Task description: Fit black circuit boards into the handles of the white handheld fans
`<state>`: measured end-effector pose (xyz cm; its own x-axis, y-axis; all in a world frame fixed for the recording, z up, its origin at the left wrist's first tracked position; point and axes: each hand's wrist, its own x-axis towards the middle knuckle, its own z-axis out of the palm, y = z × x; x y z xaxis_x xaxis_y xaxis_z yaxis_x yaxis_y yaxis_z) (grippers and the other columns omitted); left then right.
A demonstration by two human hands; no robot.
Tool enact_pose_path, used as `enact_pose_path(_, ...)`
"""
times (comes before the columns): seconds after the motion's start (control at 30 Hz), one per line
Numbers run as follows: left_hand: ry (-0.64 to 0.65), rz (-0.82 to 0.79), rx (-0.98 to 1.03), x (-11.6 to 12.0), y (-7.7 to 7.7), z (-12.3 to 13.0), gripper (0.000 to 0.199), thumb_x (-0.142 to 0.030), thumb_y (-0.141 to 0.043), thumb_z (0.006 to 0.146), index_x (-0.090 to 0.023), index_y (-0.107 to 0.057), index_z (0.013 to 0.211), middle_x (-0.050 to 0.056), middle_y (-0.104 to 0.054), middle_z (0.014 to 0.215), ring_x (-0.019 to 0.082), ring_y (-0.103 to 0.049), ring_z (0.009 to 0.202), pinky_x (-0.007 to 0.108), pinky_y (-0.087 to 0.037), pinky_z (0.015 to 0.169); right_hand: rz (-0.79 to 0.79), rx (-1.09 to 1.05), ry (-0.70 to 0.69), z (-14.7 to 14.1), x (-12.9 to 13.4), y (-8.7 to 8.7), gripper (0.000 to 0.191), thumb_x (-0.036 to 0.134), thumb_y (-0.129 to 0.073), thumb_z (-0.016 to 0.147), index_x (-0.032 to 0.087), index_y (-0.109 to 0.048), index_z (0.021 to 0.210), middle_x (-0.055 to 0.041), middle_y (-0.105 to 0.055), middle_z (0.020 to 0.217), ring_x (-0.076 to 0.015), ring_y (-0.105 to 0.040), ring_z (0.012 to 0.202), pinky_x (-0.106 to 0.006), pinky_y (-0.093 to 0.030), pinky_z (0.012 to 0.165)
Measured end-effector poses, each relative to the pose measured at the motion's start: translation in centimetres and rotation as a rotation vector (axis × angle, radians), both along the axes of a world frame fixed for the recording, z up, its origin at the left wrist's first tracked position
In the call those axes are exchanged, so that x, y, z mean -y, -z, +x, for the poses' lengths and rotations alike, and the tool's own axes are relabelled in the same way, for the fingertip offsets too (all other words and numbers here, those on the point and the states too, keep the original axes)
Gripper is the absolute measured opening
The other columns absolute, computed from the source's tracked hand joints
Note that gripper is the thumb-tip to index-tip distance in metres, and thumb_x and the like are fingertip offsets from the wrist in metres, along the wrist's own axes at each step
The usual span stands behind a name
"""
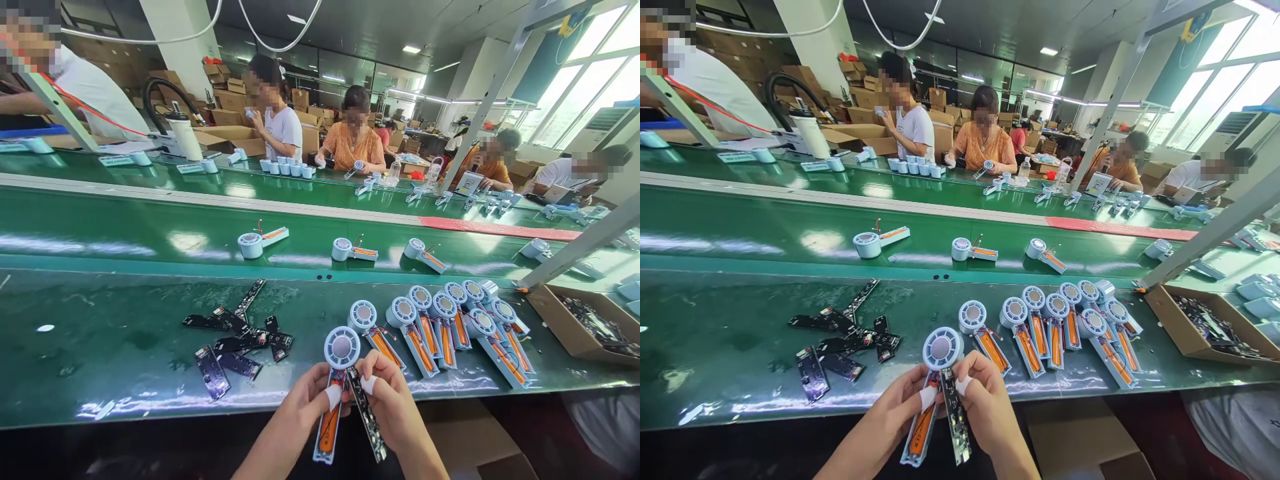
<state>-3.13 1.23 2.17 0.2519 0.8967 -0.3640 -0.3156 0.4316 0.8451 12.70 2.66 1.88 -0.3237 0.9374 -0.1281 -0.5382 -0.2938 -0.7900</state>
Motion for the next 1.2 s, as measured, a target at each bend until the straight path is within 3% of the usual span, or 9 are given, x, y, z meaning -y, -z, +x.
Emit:
enact_pose_path(0.2,-0.072,0.138,-0.07,0.6,1.9,0.5,0.046,-0.053,-0.062,0.087,-0.022,-0.056,0.121,0.009,-0.072,0.117,0.022,-0.07,0.087,0.04,-0.056,0.086,-0.085,-0.073,0.045,0.2,0.1,0.8,0.026,0.03,-0.076,0.072,0.022,-0.051,0.075,0.0024,-0.057,0.076,-0.0137,-0.058,0.059,-0.029,-0.051,0.062)
enact_pose_path(0.3,-0.073,0.223,-0.069,1.1,2.5,0.8,0.055,-0.046,-0.069,0.081,-0.022,-0.049,0.126,0.013,-0.064,0.131,0.028,-0.065,0.112,0.044,-0.049,0.102,-0.125,-0.054,0.068,0.4,0.3,0.7,0.027,0.028,-0.079,0.07,0.021,-0.052,0.072,0.0034,-0.056,0.072,-0.0128,-0.057,0.061,-0.026,-0.049,0.065)
enact_pose_path(0.43,-0.13,0.243,-0.276,1.4,2.8,0.8,0.056,-0.033,-0.067,0.082,-0.022,-0.044,0.131,0.014,-0.058,0.139,0.03,-0.055,0.13,0.047,-0.038,0.113,-0.132,0.029,0.064,0.7,1.0,0.0,0.026,0.037,-0.077,0.076,0.02,-0.059,0.079,0.0018,-0.059,0.068,-0.0138,-0.058,0.065,-0.026,-0.047,0.068)
enact_pose_path(0.6,-0.114,0.267,-0.41,1.2,2.9,-0.1,0.048,-0.041,-0.056,0.091,-0.022,-0.042,0.133,0.016,-0.057,0.14,0.032,-0.051,0.135,0.049,-0.037,0.113,0.085,0.295,0.07,0.5,2.2,-0.1,0.037,0.036,-0.084,0.072,0.02,-0.062,0.096,-0.0017,-0.064,0.088,-0.0161,-0.061,0.079,-0.025,-0.048,0.072)
enact_pose_path(0.73,-0.145,0.265,-0.428,1.0,2.6,-0.1,0.046,-0.045,-0.052,0.094,-0.022,-0.042,0.133,0.016,-0.056,0.141,0.031,-0.054,0.133,0.044,-0.041,0.11,0.272,0.704,0.195,0.3,2.8,1.1,0.027,0.031,-0.071,0.086,0.02,-0.061,0.108,-0.0045,-0.067,0.093,-0.0169,-0.062,0.079,-0.026,-0.051,0.071)
enact_pose_path(0.87,-0.225,0.272,-0.47,1.1,1.9,0.4,0.046,-0.045,-0.052,0.092,-0.022,-0.045,0.131,0.015,-0.06,0.138,0.03,-0.055,0.131,0.044,-0.041,0.109,0.45,1.006,0.334,0.6,2.6,1.6,0.018,0.032,-0.052,0.097,0.019,-0.065,0.101,-0.0041,-0.07,0.08,-0.0155,-0.062,0.063,-0.024,-0.05,0.058)
enact_pose_path(0.97,-0.289,0.286,-0.518,1.3,1.4,0.6,0.044,-0.046,-0.049,0.093,-0.023,-0.047,0.129,0.014,-0.062,0.135,0.03,-0.057,0.128,0.046,-0.042,0.108,0.625,1.225,0.381,1.0,2.1,0.9,0.02,0.023,-0.048,0.096,0.02,-0.068,0.098,-0.0056,-0.075,0.084,-0.0187,-0.07,0.07,-0.025,-0.054,0.063)
enact_pose_path(1.07,-0.286,0.304,-0.544,1.2,1.5,0.5,0.045,-0.045,-0.05,0.091,-0.022,-0.047,0.13,0.015,-0.062,0.135,0.032,-0.058,0.127,0.05,-0.042,0.107,0.797,1.402,0.414,1.1,1.9,0.3,0.031,0.014,-0.044,0.092,0.019,-0.068,0.112,-0.0087,-0.078,0.098,-0.0225,-0.075,0.084,-0.027,-0.058,0.069)
enact_pose_path(1.2,-0.319,0.31,-0.592,0.8,2.2,0.4,0.054,-0.047,-0.057,0.085,-0.02,-0.044,0.13,0.02,-0.059,0.137,0.037,-0.056,0.13,0.056,-0.043,0.107,0.987,1.492,0.459,0.4,2.7,0.8,0.043,0.01,-0.036,0.095,0.016,-0.061,0.129,-0.0104,-0.077,0.097,-0.0206,-0.075,0.073,-0.025,-0.058,0.063)
